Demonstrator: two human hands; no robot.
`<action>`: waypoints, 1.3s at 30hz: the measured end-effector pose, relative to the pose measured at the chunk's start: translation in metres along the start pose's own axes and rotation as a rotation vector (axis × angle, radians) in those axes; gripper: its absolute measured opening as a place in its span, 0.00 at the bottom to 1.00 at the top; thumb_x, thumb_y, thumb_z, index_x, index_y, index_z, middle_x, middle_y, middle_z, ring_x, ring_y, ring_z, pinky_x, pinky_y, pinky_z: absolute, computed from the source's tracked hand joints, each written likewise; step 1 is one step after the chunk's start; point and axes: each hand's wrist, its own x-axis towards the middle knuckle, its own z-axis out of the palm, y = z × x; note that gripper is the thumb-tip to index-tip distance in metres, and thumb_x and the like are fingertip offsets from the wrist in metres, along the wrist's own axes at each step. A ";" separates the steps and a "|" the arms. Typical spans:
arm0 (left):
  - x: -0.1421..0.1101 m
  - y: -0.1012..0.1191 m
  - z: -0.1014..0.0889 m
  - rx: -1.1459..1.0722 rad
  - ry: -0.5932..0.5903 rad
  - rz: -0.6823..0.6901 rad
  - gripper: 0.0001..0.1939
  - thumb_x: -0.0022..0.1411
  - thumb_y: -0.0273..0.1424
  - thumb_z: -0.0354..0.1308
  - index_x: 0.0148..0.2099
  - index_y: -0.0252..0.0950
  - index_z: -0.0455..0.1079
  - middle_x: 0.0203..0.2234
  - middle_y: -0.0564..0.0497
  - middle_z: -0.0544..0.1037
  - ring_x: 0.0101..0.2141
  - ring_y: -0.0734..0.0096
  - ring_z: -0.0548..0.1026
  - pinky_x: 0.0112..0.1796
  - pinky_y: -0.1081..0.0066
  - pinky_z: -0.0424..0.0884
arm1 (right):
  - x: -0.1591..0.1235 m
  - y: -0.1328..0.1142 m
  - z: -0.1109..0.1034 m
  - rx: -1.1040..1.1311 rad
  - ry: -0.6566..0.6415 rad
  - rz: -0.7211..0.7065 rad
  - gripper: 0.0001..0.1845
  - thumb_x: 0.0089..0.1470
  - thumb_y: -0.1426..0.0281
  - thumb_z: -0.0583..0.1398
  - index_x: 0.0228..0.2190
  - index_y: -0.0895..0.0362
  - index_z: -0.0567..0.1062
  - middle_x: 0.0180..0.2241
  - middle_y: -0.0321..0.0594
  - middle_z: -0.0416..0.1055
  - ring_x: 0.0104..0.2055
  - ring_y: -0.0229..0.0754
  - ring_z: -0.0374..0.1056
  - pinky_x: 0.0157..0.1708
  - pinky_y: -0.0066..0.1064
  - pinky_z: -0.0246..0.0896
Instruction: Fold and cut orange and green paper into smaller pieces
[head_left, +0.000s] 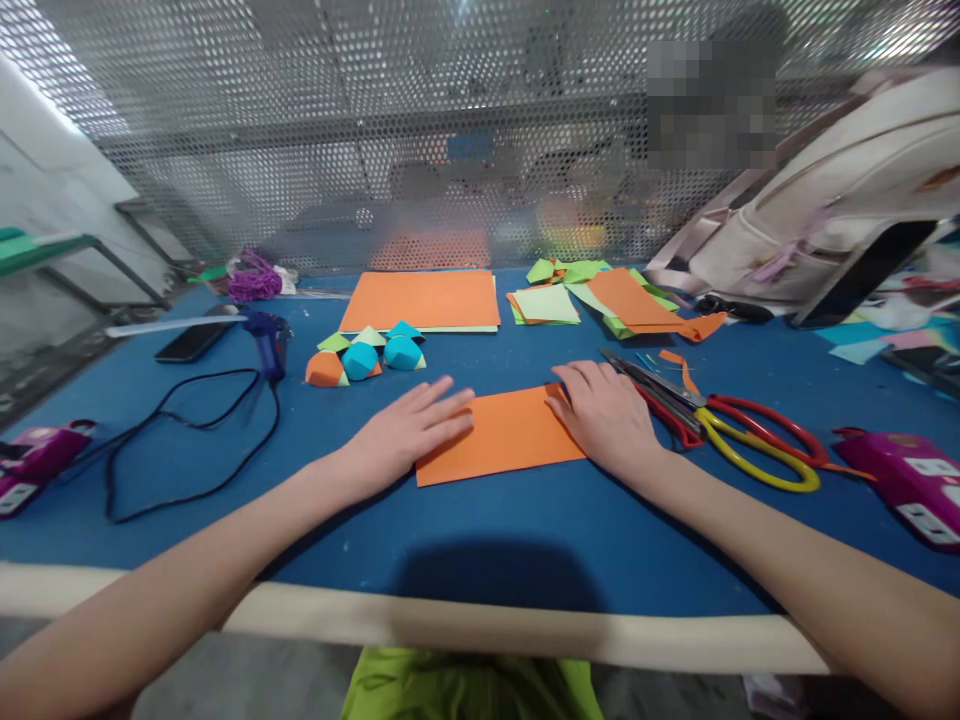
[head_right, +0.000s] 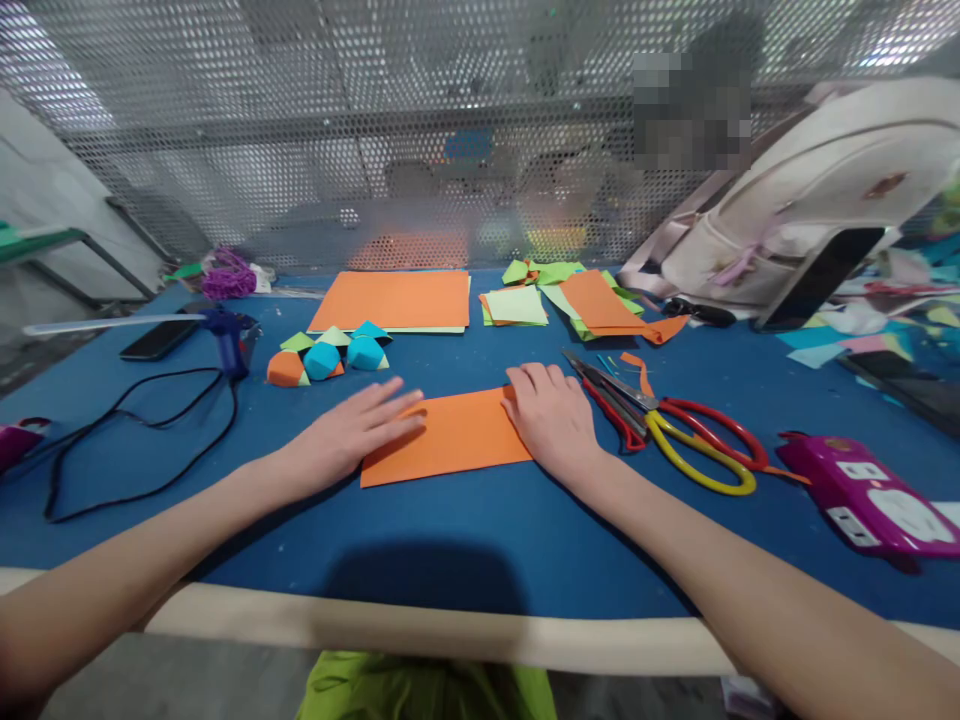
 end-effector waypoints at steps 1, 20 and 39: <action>0.000 -0.002 0.000 -0.043 -0.076 0.079 0.26 0.68 0.19 0.38 0.64 0.41 0.61 0.66 0.48 0.61 0.67 0.63 0.51 0.64 0.55 0.52 | 0.000 0.001 0.001 -0.017 0.026 -0.022 0.15 0.61 0.69 0.56 0.47 0.63 0.72 0.45 0.52 0.74 0.43 0.52 0.66 0.37 0.39 0.55; 0.008 0.019 0.009 -0.172 -0.129 0.002 0.19 0.71 0.36 0.46 0.62 0.47 0.65 0.64 0.52 0.64 0.63 0.59 0.61 0.59 0.61 0.62 | -0.003 0.008 0.000 0.086 -0.042 -0.242 0.20 0.65 0.75 0.46 0.51 0.62 0.72 0.53 0.54 0.71 0.50 0.51 0.66 0.44 0.42 0.55; 0.001 0.010 -0.004 -0.149 -0.271 0.144 0.22 0.66 0.28 0.55 0.58 0.59 0.68 0.65 0.55 0.63 0.66 0.43 0.54 0.58 0.45 0.63 | 0.026 0.032 -0.007 0.618 -0.426 -1.016 0.26 0.64 0.75 0.49 0.60 0.45 0.66 0.63 0.42 0.63 0.64 0.45 0.58 0.58 0.48 0.60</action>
